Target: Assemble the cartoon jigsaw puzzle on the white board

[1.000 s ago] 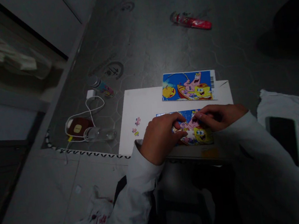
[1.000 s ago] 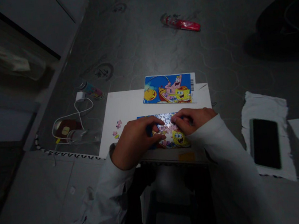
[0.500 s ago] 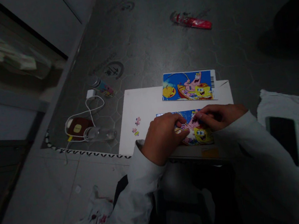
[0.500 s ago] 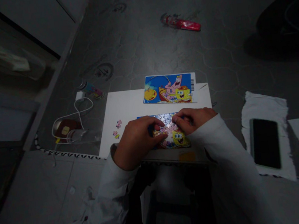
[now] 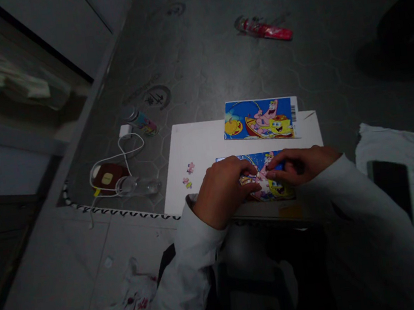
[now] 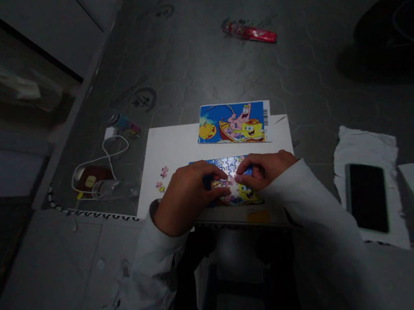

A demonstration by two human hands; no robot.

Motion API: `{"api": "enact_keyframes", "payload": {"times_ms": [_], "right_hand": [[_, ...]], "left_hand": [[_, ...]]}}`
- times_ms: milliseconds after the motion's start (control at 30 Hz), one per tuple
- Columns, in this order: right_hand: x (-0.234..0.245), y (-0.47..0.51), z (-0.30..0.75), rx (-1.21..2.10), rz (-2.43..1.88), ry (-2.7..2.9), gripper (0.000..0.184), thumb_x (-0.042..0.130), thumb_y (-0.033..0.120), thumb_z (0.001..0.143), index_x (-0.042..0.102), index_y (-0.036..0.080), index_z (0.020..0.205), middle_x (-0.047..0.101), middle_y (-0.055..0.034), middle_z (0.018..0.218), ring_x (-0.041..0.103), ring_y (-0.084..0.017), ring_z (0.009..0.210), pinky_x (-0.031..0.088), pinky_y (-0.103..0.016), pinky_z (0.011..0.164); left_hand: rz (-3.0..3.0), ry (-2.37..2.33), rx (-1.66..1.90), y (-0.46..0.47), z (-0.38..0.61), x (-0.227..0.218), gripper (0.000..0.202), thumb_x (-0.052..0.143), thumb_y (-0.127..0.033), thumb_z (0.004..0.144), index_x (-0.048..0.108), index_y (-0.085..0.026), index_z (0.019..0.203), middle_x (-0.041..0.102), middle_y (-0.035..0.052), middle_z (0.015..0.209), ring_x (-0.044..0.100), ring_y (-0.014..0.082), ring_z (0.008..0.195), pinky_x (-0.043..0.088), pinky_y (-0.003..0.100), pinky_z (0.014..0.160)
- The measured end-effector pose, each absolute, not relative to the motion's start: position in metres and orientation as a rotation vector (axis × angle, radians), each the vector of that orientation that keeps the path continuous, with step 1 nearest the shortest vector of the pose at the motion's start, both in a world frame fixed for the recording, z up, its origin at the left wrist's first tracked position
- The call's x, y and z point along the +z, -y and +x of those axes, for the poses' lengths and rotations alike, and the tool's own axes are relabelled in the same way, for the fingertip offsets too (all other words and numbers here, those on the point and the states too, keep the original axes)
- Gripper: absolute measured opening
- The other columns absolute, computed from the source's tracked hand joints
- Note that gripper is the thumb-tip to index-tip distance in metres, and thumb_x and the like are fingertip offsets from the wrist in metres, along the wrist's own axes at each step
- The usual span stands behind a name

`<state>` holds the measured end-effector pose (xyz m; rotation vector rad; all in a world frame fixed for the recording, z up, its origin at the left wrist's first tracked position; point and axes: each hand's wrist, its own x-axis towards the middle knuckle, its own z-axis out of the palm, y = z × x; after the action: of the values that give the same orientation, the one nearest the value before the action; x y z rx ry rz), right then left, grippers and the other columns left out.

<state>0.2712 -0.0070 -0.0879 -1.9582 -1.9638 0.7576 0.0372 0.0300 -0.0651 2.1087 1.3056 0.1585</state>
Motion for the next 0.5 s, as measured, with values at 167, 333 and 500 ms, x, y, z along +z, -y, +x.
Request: {"api": "enact_keyframes", "payload": {"times_ms": [167, 333, 500], "right_hand": [[-0.099, 0.004, 0.277, 0.859, -1.939, 1.997, 0.012, 0.086, 0.047, 0.091, 0.083, 0.036, 0.095, 0.065, 0.0083, 0.058, 0.060, -0.016, 0.053, 0.042, -0.032, 0.060], [-0.096, 0.006, 0.278, 0.864, -1.904, 2.009, 0.013, 0.082, 0.048, 0.095, 0.082, 0.035, 0.097, 0.068, 0.0074, 0.061, 0.063, -0.017, 0.055, 0.045, -0.033, 0.061], [-0.096, 0.006, 0.277, 0.859, -1.904, 2.005, 0.012, 0.082, 0.048, 0.095, 0.082, 0.035, 0.097, 0.067, 0.0072, 0.060, 0.063, -0.017, 0.055, 0.045, -0.033, 0.061]], "left_hand": [[2.036, -1.259, 0.230, -0.029, 0.037, -0.064, 0.015, 0.096, -0.019, 0.091, 0.087, -0.025, 0.102, 0.089, -0.0005, 0.099, 0.081, 0.0199, 0.092, 0.057, 0.032, 0.086], [1.894, -1.235, 0.264, -0.026, 0.040, -0.062, 0.004, 0.089, -0.020, 0.098, 0.087, -0.023, 0.098, 0.089, -0.0018, 0.092, 0.079, 0.0154, 0.078, 0.056, 0.029, 0.082], [1.771, -1.270, 0.227, -0.021, 0.049, -0.060, 0.004, 0.088, -0.021, 0.099, 0.087, -0.023, 0.096, 0.088, -0.0014, 0.086, 0.082, 0.0174, 0.081, 0.058, 0.031, 0.083]]}}
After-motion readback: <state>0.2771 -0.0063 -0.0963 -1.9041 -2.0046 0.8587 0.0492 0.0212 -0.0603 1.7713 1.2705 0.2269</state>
